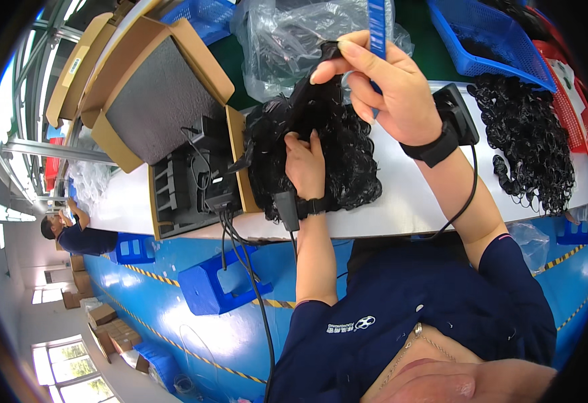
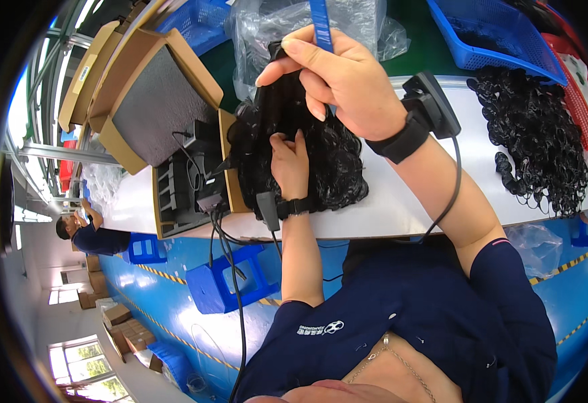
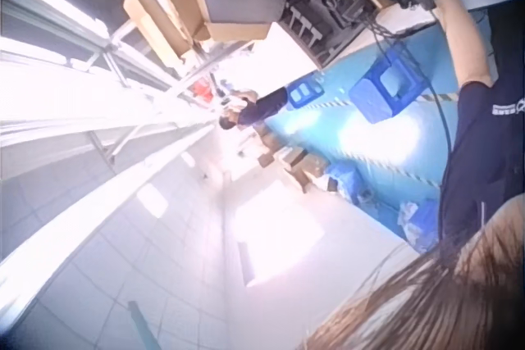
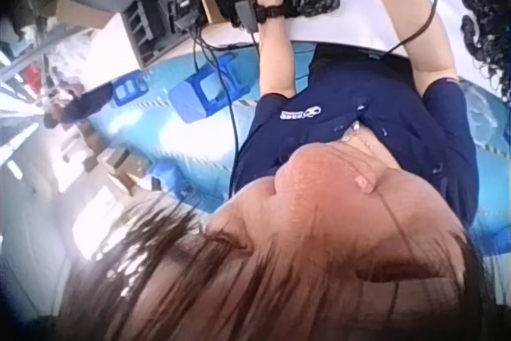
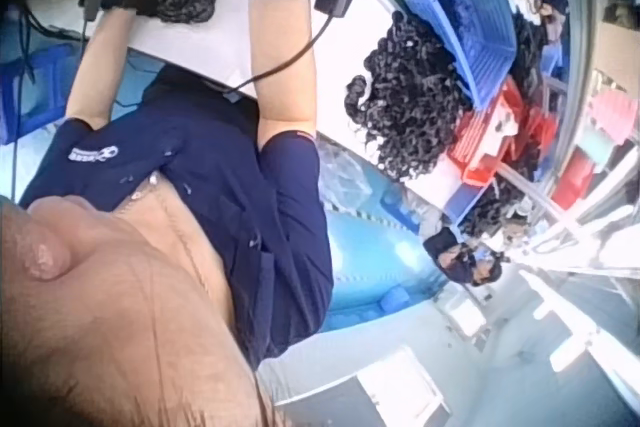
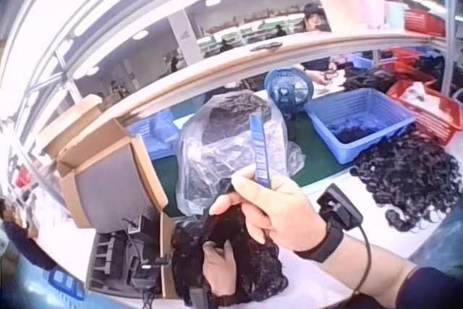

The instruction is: Removing small circular black plastic parts from a carrier sheet and placing them into a white grid organizer using a blue stylus tool.

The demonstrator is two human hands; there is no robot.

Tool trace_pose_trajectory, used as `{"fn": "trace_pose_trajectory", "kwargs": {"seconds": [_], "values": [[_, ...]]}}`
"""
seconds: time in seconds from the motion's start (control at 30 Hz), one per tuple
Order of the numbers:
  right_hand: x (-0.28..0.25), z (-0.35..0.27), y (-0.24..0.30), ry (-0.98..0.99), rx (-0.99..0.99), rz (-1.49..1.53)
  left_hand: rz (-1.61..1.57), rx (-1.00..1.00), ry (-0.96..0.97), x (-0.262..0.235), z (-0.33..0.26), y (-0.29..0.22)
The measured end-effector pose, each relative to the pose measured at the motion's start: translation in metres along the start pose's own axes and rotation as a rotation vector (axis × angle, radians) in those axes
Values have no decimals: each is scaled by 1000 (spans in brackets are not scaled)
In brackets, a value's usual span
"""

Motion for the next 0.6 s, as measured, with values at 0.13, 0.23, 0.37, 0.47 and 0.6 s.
{"fn": "trace_pose_trajectory", "kwargs": {"seconds": [0.13, 0.23, 0.37, 0.47, 0.6], "values": [[11, -14, 34, 46, -73, 61, -26, -80, -26, 8, 8, 5], [21, -28, 53, 68, -170, 26, 136, -28, -97, 16, 20, 26], [-3, -59, 96, -49, -355, 138, -509, -384, 213, -1, 29, 10], [-6, -77, 138, 110, -382, -47, -705, -450, 215, -19, 31, 17], [-47, -124, 151, -186, 50, -386, -935, -46, 397, -46, -23, -37]]}}
Point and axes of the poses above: each hand's wrist, its own z-axis towards the middle knuckle, its own x-axis out of the palm, y = z × x, the point moved 1 cm from there along z, towards the middle knuckle, and after that the axes turned 14 degrees about z, right-handed, at the moved point
